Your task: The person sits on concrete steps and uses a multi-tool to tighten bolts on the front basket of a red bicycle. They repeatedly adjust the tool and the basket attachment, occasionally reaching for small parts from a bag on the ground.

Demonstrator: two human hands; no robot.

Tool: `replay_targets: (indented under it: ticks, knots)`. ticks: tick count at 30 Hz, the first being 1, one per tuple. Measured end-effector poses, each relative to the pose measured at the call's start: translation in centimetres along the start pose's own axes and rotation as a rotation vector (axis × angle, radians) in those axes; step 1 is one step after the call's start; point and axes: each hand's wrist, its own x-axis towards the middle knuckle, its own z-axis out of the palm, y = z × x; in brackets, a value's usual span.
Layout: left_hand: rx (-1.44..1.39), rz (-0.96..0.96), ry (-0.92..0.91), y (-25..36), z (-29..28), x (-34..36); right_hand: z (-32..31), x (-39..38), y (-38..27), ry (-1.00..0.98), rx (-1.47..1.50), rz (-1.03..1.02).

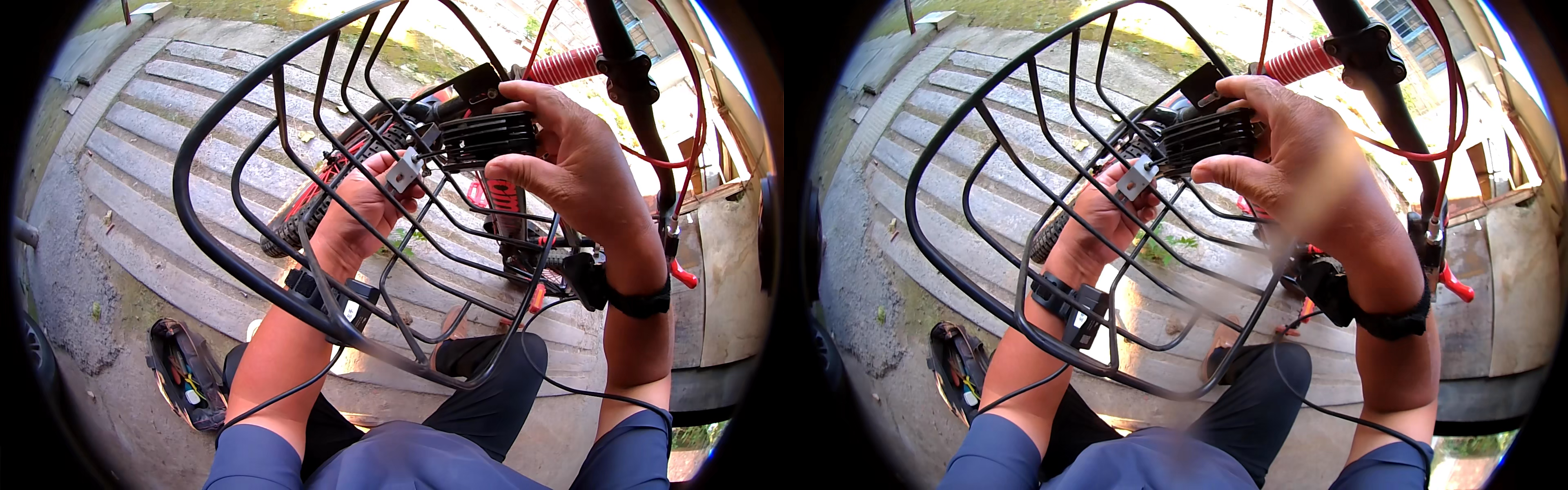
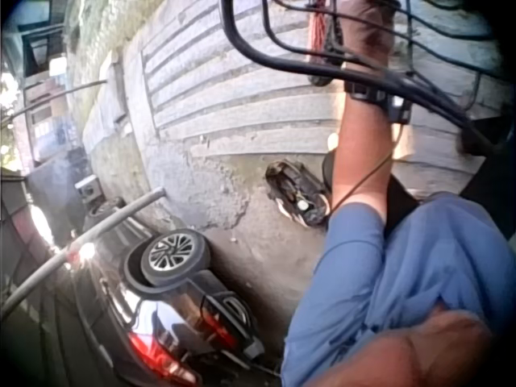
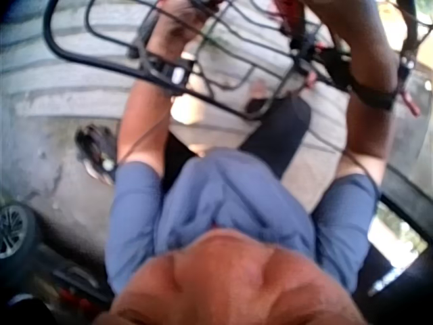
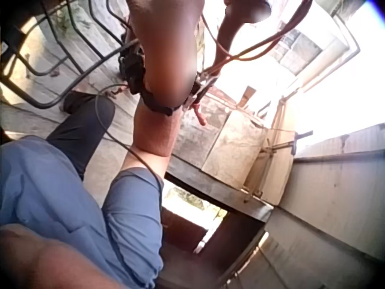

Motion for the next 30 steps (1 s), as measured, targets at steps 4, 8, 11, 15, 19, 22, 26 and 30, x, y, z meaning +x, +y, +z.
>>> replay_targets:
  ticks: [4,8,11,15,19,22,26,30]
  knots:
    - [0.008,-0.007,0.015,0.1,0.0,0.0,0.3,0.0,-0.4,0.017,0.044,0.112]
    - [0.049,0.005,0.064,0.1,0.5,-0.2,0.5,0.0,0.1,-0.041,0.011,0.267]
    - [0.022,0.005,0.021,0.1,0.1,-0.2,0.7,-0.2,0.1,-0.016,-0.048,0.077]
    - [0.001,0.003,0.003,0.1,0.1,-0.1,0.9,0.1,1.0,0.020,-0.113,-0.265]
    - [-0.017,-0.002,0.001,0.0,-0.2,-0.1,0.2,0.6,0.3,-0.007,-0.496,-0.526]
    - [0.004,0.002,0.042,-0.1,0.2,-0.1,0.3,0.7,1.0,0.029,-0.514,-0.597]
    - [0.037,0.008,0.055,0.2,0.7,-0.1,1.7,0.2,2.0,0.193,-0.263,-0.390]
    - [0.027,0.012,0.054,0.0,0.3,-0.2,1.7,-1.0,0.3,0.142,-0.239,-0.074]
